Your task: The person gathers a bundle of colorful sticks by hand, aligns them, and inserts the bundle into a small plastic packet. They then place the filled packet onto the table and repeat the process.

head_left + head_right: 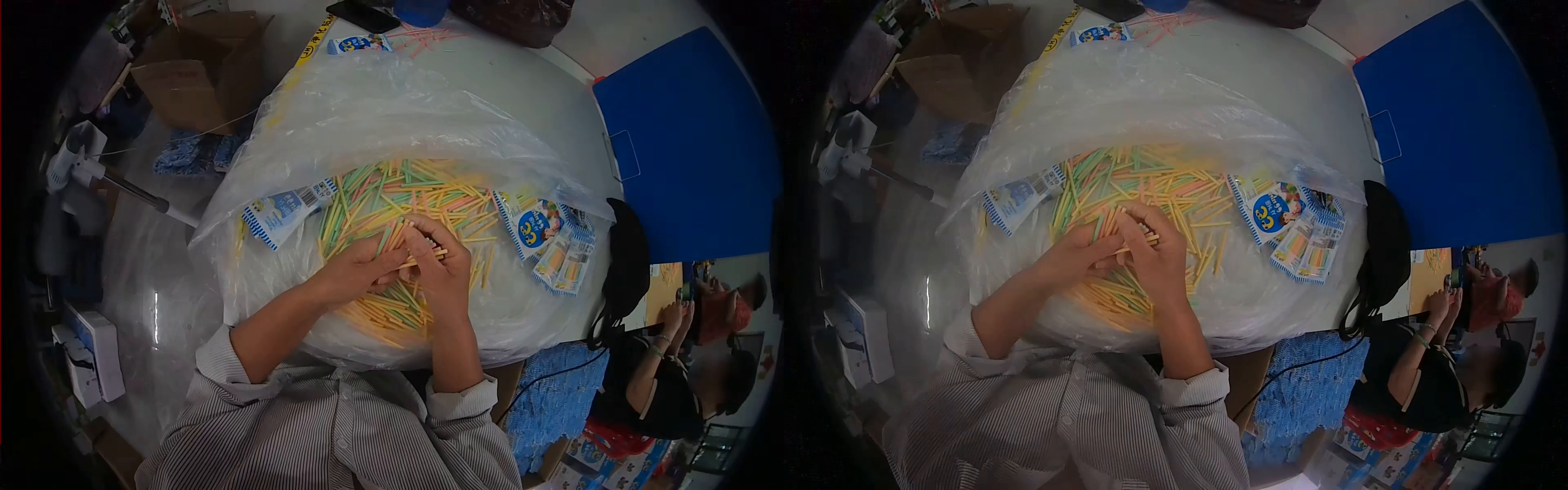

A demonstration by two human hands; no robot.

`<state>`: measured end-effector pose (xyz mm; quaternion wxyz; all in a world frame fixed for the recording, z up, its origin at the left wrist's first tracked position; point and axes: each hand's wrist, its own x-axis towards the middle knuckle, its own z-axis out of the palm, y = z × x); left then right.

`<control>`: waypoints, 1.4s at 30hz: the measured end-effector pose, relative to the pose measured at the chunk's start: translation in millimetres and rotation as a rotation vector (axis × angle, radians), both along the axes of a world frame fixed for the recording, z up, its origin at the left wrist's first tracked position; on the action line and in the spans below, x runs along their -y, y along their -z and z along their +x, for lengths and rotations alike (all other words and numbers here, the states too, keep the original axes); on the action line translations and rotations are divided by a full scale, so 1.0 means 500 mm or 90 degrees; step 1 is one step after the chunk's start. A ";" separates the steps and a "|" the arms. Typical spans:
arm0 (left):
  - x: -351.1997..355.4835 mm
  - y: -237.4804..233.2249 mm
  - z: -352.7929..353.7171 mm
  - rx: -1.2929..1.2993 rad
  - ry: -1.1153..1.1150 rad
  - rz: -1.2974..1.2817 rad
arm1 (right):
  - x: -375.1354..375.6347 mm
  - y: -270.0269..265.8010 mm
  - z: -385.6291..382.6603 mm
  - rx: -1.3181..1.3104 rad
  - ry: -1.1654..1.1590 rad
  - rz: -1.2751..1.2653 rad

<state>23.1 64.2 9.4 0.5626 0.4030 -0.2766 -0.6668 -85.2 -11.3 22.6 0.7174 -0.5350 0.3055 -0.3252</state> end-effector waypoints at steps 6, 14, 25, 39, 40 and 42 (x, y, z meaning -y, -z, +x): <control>-0.001 0.006 -0.001 0.042 0.005 -0.002 | -0.002 -0.008 0.000 -0.017 0.020 0.023; 0.001 0.000 -0.002 0.012 -0.029 0.022 | -0.007 0.001 0.004 0.022 0.039 -0.028; 0.000 -0.007 -0.006 0.064 -0.003 -0.001 | -0.001 0.003 0.000 -0.038 0.004 -0.078; 0.002 -0.007 -0.005 0.086 -0.016 -0.006 | -0.003 -0.019 0.001 -0.063 -0.004 0.012; 0.002 -0.003 -0.006 0.085 -0.017 -0.005 | -0.004 -0.012 0.002 -0.065 -0.005 0.012; 0.001 0.005 -0.006 0.097 -0.016 -0.016 | -0.005 0.002 0.006 -0.046 0.010 -0.103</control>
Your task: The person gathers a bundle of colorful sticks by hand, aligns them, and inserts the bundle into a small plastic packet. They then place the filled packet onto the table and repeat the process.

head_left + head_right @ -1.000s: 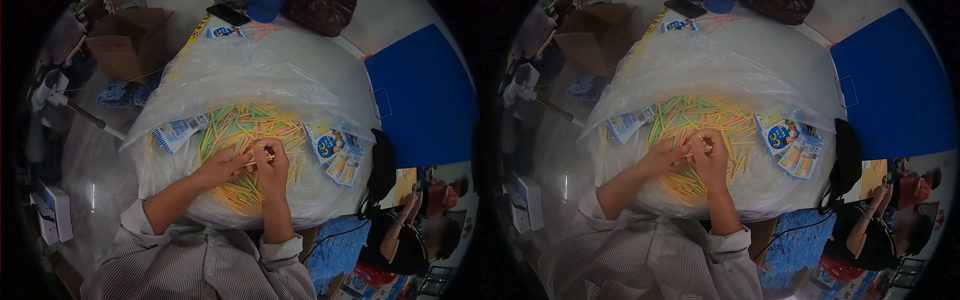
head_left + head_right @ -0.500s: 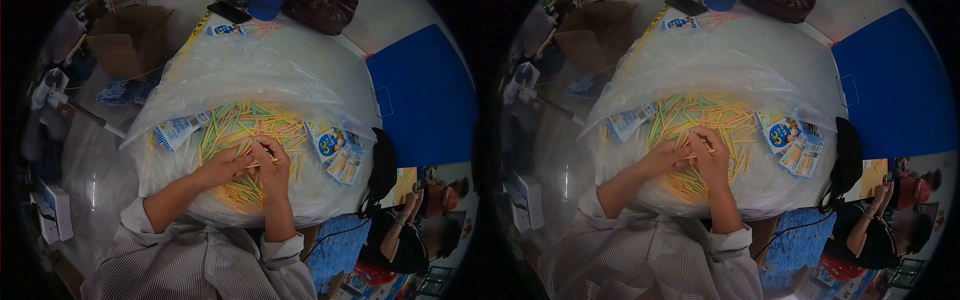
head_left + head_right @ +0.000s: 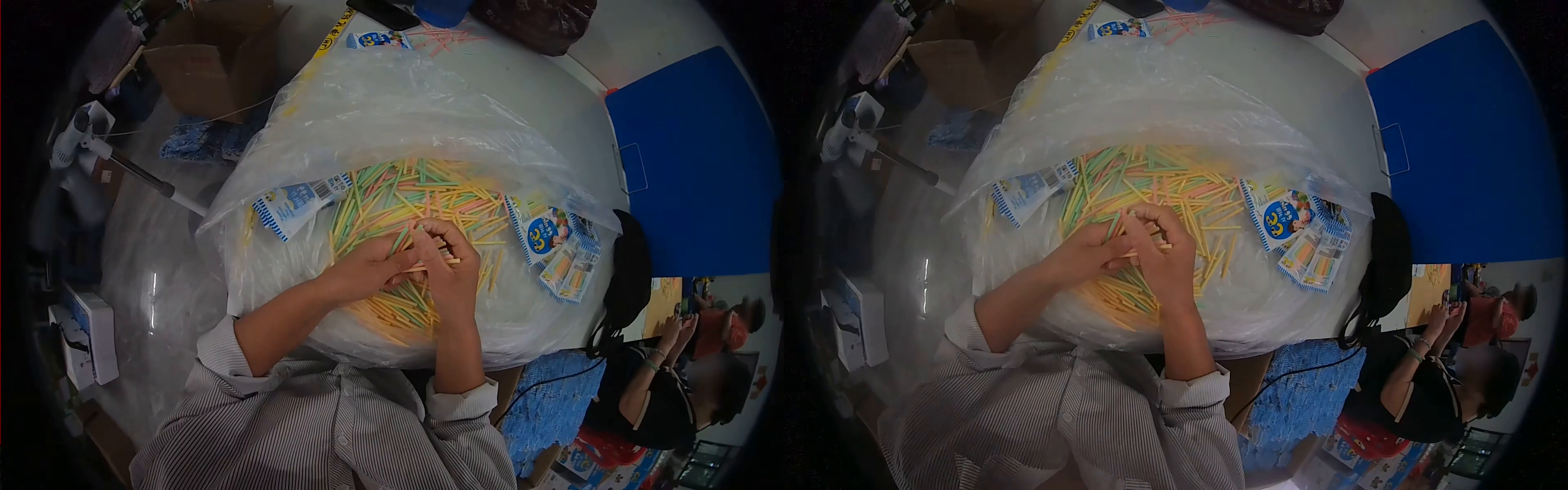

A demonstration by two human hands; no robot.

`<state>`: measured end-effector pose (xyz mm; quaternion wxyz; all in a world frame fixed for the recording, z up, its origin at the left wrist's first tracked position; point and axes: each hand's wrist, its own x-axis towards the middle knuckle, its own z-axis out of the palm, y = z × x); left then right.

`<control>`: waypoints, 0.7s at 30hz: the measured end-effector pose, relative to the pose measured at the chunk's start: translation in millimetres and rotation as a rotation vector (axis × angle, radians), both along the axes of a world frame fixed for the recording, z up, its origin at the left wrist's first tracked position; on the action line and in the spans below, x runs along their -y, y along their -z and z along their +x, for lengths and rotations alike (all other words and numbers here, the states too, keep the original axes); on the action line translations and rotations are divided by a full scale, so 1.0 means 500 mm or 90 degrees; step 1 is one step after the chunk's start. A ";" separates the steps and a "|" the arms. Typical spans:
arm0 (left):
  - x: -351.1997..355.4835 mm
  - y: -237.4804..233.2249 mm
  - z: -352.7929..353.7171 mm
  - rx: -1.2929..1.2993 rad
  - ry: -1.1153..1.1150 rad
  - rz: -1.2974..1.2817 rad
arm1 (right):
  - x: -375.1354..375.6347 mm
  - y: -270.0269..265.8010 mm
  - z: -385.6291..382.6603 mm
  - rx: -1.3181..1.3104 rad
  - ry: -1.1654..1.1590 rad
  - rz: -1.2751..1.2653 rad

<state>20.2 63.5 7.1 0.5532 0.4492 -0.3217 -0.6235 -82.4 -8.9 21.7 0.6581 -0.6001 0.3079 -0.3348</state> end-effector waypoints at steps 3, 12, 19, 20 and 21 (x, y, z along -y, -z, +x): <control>0.001 0.003 -0.001 0.006 0.003 -0.010 | -0.006 -0.019 0.003 0.019 0.001 0.029; 0.000 -0.008 0.005 0.050 0.037 0.029 | 0.000 -0.004 -0.001 0.016 0.009 -0.050; -0.001 -0.004 -0.002 0.045 0.013 0.034 | 0.002 -0.007 -0.003 -0.043 -0.040 -0.102; -0.001 0.001 0.001 0.048 0.030 0.039 | -0.002 -0.014 -0.002 -0.005 -0.035 -0.032; -0.001 0.002 0.003 0.050 0.045 0.043 | -0.005 -0.018 -0.001 0.034 -0.030 0.037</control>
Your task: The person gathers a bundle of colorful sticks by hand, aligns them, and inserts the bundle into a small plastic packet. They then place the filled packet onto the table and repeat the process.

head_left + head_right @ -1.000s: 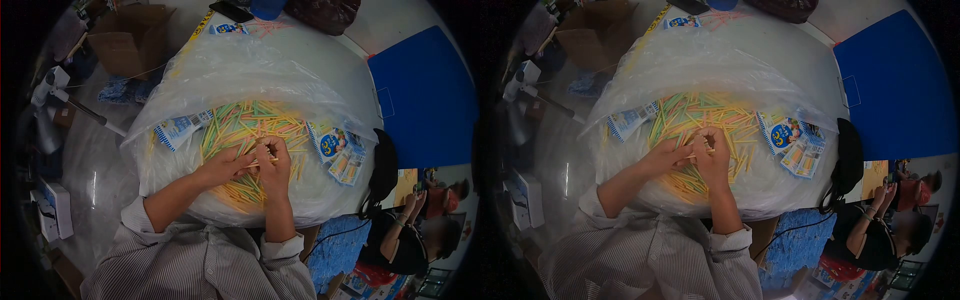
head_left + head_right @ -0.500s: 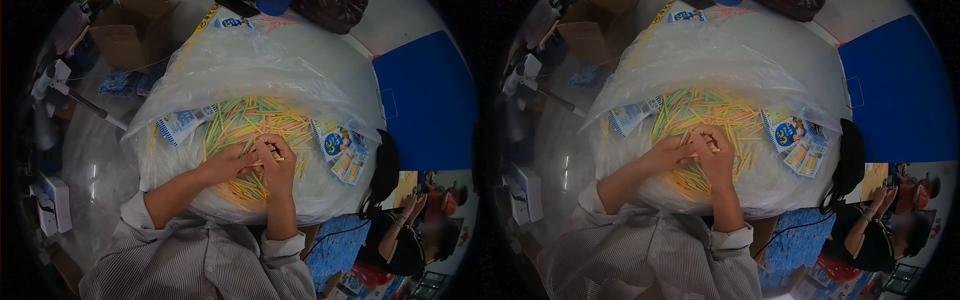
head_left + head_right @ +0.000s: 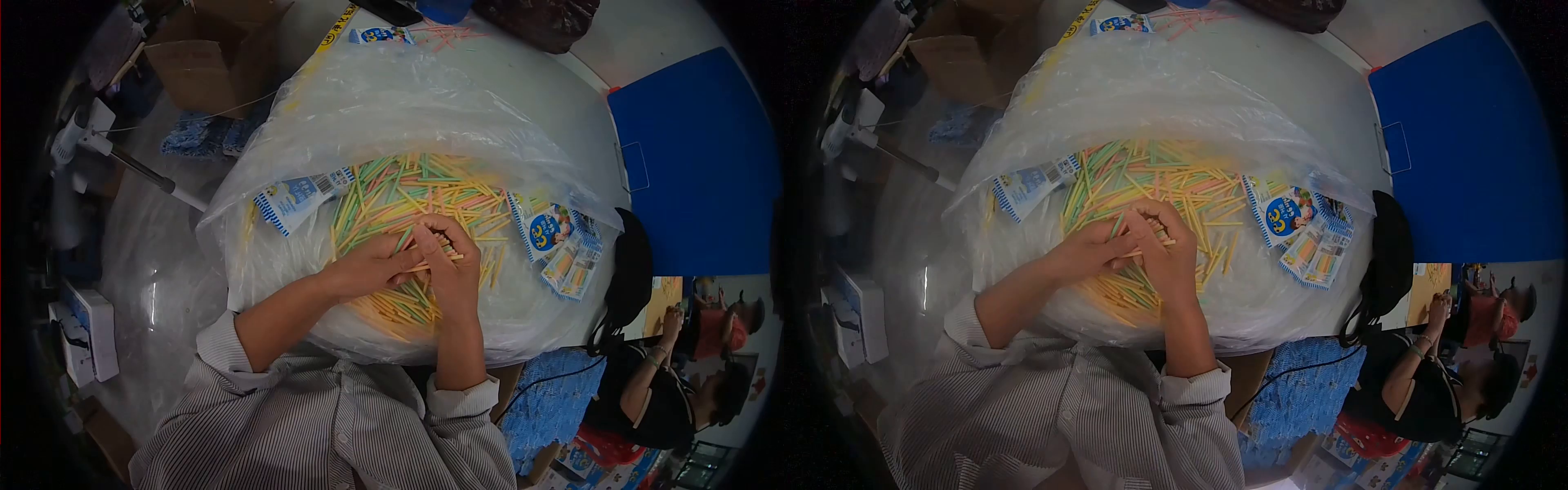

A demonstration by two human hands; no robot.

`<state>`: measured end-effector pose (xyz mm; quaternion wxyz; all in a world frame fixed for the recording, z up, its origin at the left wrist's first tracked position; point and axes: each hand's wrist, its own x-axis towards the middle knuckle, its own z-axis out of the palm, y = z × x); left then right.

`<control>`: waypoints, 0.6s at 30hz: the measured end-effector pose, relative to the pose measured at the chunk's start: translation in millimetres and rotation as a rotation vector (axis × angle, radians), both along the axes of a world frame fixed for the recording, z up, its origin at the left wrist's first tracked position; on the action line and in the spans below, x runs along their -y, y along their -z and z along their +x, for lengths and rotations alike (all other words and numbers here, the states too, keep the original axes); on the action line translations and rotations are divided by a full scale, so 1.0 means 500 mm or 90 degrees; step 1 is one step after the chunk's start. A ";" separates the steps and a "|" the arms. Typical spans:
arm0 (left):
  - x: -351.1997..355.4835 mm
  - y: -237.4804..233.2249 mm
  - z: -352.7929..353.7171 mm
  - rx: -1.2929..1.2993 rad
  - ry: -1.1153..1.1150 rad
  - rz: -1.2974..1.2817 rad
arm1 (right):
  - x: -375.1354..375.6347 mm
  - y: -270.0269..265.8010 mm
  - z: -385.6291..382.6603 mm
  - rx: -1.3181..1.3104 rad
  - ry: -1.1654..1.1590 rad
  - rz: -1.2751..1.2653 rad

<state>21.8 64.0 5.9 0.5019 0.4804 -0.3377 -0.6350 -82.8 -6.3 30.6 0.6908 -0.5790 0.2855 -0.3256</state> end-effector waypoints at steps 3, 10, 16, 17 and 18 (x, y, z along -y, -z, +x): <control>-0.001 -0.019 -0.003 -0.050 -0.029 -0.005 | 0.002 0.005 -0.002 -0.003 -0.006 0.036; -0.003 -0.022 0.000 -0.095 -0.014 -0.008 | -0.001 -0.005 0.001 0.020 -0.027 0.095; -0.006 -0.020 0.010 -0.142 0.044 0.042 | 0.004 -0.001 -0.007 -0.040 -0.056 0.166; -0.009 -0.019 0.014 -0.107 0.079 0.018 | 0.012 0.020 -0.008 -0.044 -0.058 0.014; -0.010 -0.020 0.017 -0.071 0.115 -0.006 | 0.014 0.022 -0.004 -0.047 -0.058 -0.138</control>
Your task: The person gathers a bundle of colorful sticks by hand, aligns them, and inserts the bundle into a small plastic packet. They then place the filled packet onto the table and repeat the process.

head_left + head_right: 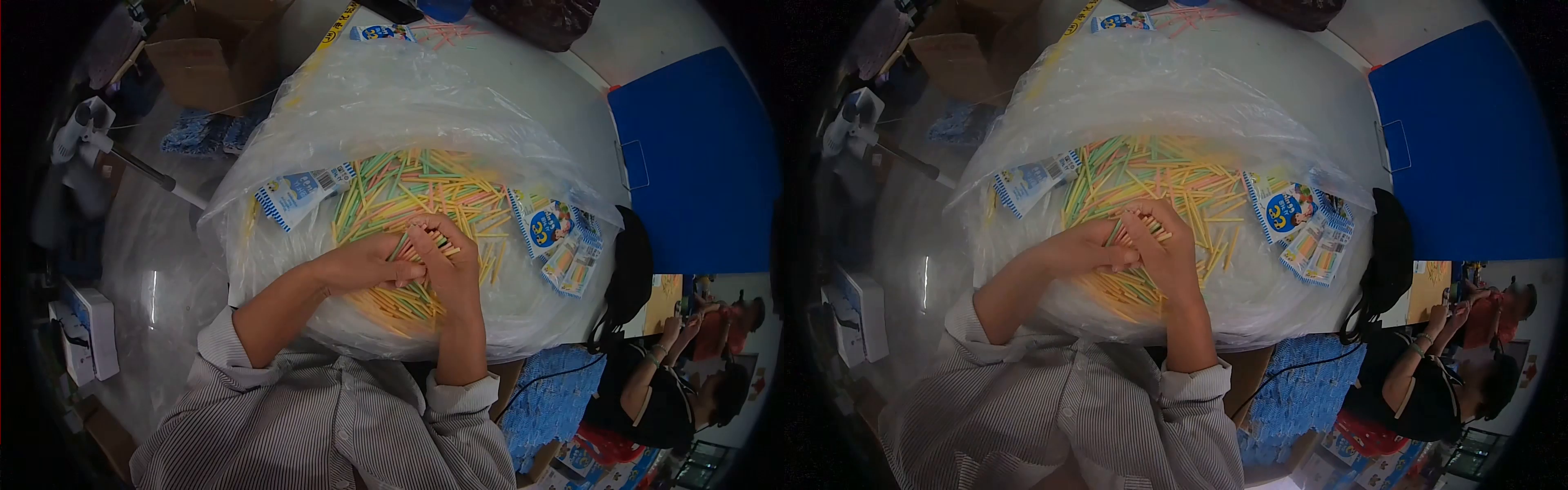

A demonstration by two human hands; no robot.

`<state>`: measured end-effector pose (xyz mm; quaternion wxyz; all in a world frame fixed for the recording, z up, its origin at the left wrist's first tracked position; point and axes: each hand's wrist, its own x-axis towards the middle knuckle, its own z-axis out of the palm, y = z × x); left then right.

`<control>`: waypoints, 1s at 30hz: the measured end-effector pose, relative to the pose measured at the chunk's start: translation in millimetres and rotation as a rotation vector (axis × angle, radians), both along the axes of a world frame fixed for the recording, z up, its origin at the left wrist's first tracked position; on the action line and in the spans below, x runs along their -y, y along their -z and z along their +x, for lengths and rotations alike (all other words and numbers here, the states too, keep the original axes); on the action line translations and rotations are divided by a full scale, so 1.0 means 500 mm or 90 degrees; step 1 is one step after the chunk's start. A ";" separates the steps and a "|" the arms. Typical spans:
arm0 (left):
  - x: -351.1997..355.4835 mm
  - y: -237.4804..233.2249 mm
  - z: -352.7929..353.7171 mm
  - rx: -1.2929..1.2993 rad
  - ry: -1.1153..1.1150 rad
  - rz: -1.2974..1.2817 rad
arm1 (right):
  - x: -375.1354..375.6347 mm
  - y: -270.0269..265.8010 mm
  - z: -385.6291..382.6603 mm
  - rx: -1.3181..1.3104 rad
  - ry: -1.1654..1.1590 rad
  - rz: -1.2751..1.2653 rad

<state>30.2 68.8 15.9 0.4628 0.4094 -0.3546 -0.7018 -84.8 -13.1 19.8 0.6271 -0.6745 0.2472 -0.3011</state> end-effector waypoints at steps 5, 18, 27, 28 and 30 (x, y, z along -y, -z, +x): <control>0.002 -0.001 -0.005 -0.035 -0.040 0.056 | -0.019 -0.031 0.011 0.045 0.086 0.071; -0.052 -0.017 -0.006 0.525 -0.321 -0.223 | -0.026 -0.016 -0.005 0.237 0.204 0.261; -0.103 0.036 0.170 1.176 -0.256 -0.220 | -0.008 0.016 -0.034 0.153 0.174 0.291; -0.099 0.029 0.176 1.179 -0.252 -0.221 | -0.007 0.016 -0.033 0.156 0.176 0.294; -0.089 0.013 0.177 0.960 -0.272 -0.222 | -0.003 0.015 -0.036 0.163 0.181 0.277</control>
